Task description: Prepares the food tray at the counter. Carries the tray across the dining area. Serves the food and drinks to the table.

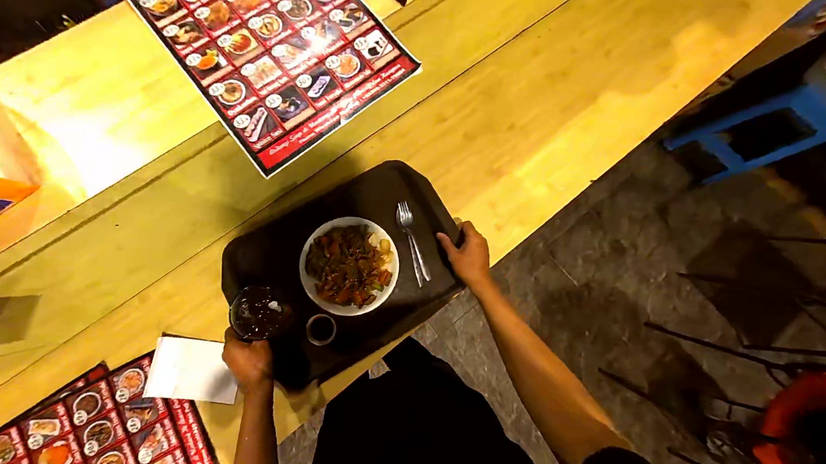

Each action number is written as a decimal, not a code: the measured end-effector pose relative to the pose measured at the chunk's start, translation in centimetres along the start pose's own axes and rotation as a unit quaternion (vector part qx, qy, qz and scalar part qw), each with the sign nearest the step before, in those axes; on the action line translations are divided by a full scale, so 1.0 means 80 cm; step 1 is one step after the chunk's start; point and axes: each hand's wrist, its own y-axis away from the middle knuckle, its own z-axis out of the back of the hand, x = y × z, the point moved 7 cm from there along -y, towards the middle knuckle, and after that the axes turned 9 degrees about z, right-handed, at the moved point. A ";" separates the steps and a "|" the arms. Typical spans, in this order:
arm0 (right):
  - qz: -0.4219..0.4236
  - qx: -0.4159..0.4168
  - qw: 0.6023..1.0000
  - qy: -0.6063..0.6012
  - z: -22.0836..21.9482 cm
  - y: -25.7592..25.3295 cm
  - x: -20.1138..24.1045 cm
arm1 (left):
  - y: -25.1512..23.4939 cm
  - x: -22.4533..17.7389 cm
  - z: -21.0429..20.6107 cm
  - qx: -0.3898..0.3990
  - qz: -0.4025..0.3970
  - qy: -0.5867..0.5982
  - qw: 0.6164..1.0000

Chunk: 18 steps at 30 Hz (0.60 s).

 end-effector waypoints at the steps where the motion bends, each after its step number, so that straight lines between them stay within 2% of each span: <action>1: -0.004 -0.002 1.000 -0.004 -0.001 0.000 -0.002 | 0.001 -0.001 0.000 -0.003 -0.004 0.003 1.000; 6: 0.013 -0.020 0.998 -0.051 0.001 0.007 -0.010 | 0.004 -0.006 0.002 0.001 -0.005 -0.003 1.000; 9: 0.007 -0.041 0.997 -0.067 0.017 0.024 -0.016 | 0.009 -0.015 0.003 0.011 -0.032 0.019 0.999; 14: -0.025 -0.110 0.989 -0.099 0.055 0.091 -0.042 | 0.016 -0.044 0.005 0.068 -0.122 0.084 0.987; 18: -0.076 -0.184 0.973 -0.116 0.096 0.179 -0.077 | 0.043 -0.093 0.003 0.125 -0.229 0.035 0.965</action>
